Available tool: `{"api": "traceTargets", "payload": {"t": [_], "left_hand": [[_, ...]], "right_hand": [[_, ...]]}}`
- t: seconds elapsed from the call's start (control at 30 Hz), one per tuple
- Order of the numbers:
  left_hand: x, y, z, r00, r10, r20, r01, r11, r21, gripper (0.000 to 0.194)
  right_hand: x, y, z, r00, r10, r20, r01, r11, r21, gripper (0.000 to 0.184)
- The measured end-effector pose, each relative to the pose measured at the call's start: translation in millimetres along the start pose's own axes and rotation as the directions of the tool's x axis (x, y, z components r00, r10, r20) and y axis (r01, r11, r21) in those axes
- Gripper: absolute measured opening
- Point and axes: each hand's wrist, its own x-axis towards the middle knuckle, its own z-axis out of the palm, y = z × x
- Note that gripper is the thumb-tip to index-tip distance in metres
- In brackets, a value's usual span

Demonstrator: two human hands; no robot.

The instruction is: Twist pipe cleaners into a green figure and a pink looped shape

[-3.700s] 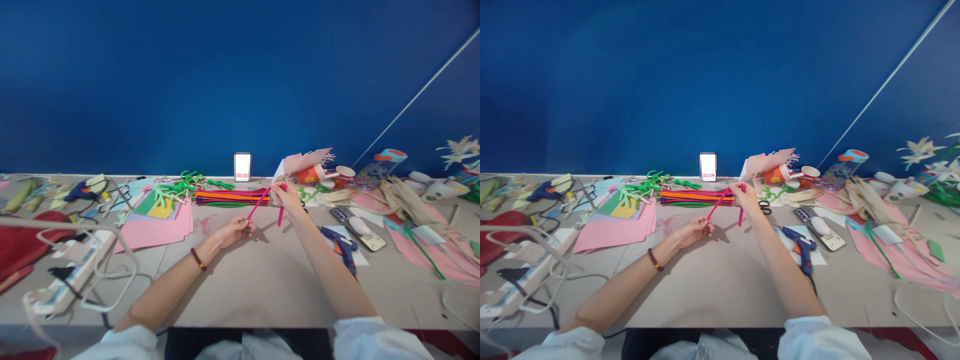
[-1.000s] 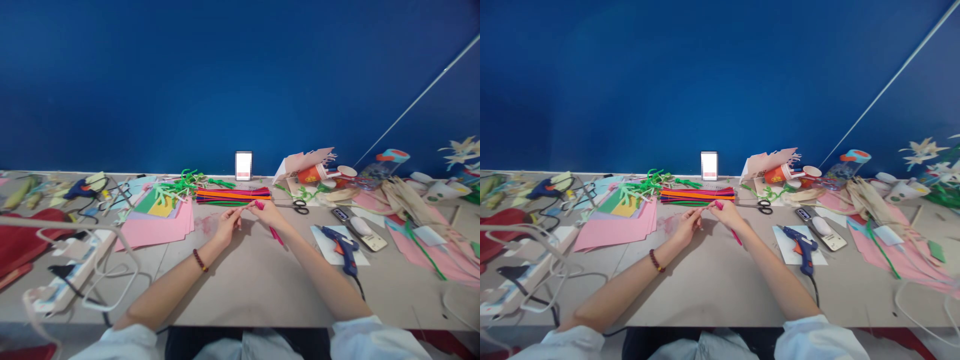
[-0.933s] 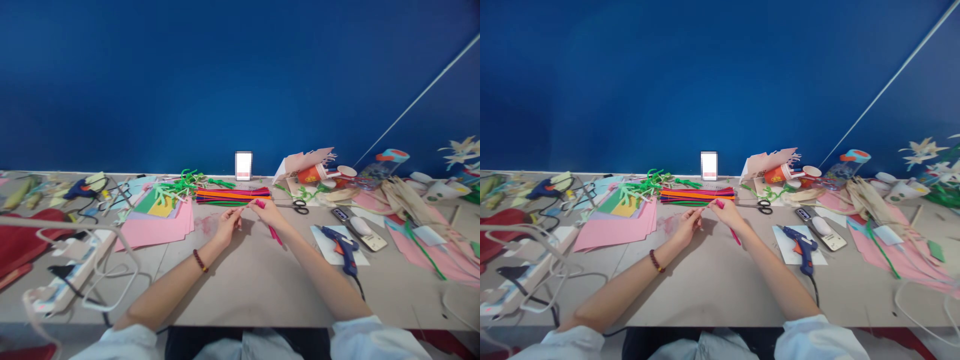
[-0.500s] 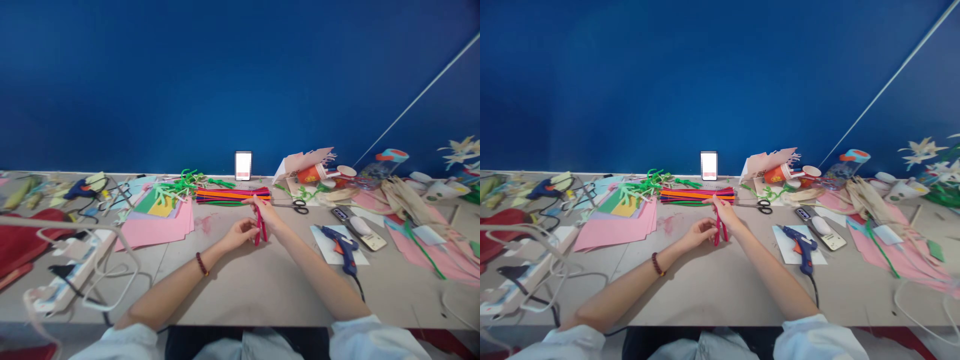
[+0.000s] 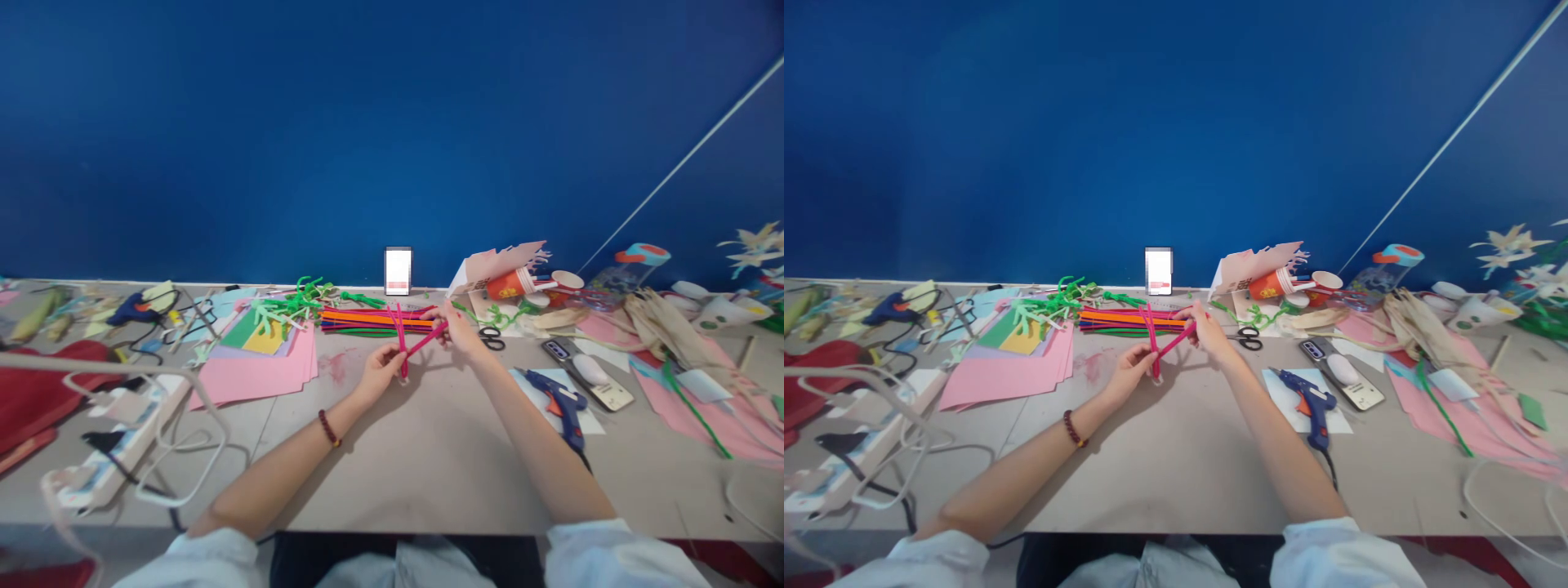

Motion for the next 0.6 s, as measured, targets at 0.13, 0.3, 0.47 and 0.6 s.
{"api": "traceTargets", "payload": {"t": [0.13, 0.3, 0.47, 0.6], "left_hand": [[4, 2, -5.4, 0.992, 0.078, -0.102, -0.079, 0.997, -0.008, 0.025], [6, 3, -8.1, 0.994, 0.070, -0.087, -0.071, 0.998, 0.001, 0.025], [6, 3, -8.3, 0.996, 0.072, -0.046, -0.071, 0.997, 0.038, 0.026], [6, 4, -8.7, 0.997, 0.068, -0.043, -0.068, 0.998, 0.017, 0.028]], "right_hand": [[-5, -7, -9, 0.997, -0.033, 0.073, 0.032, 0.999, 0.019, 0.053], [-11, -15, -17, 0.980, -0.052, 0.193, 0.043, 0.998, 0.053, 0.040], [-14, -20, -23, 0.953, -0.030, 0.300, 0.062, 0.993, -0.096, 0.033], [-14, -19, -24, 0.936, -0.024, 0.352, 0.106, 0.971, -0.216, 0.029]]}}
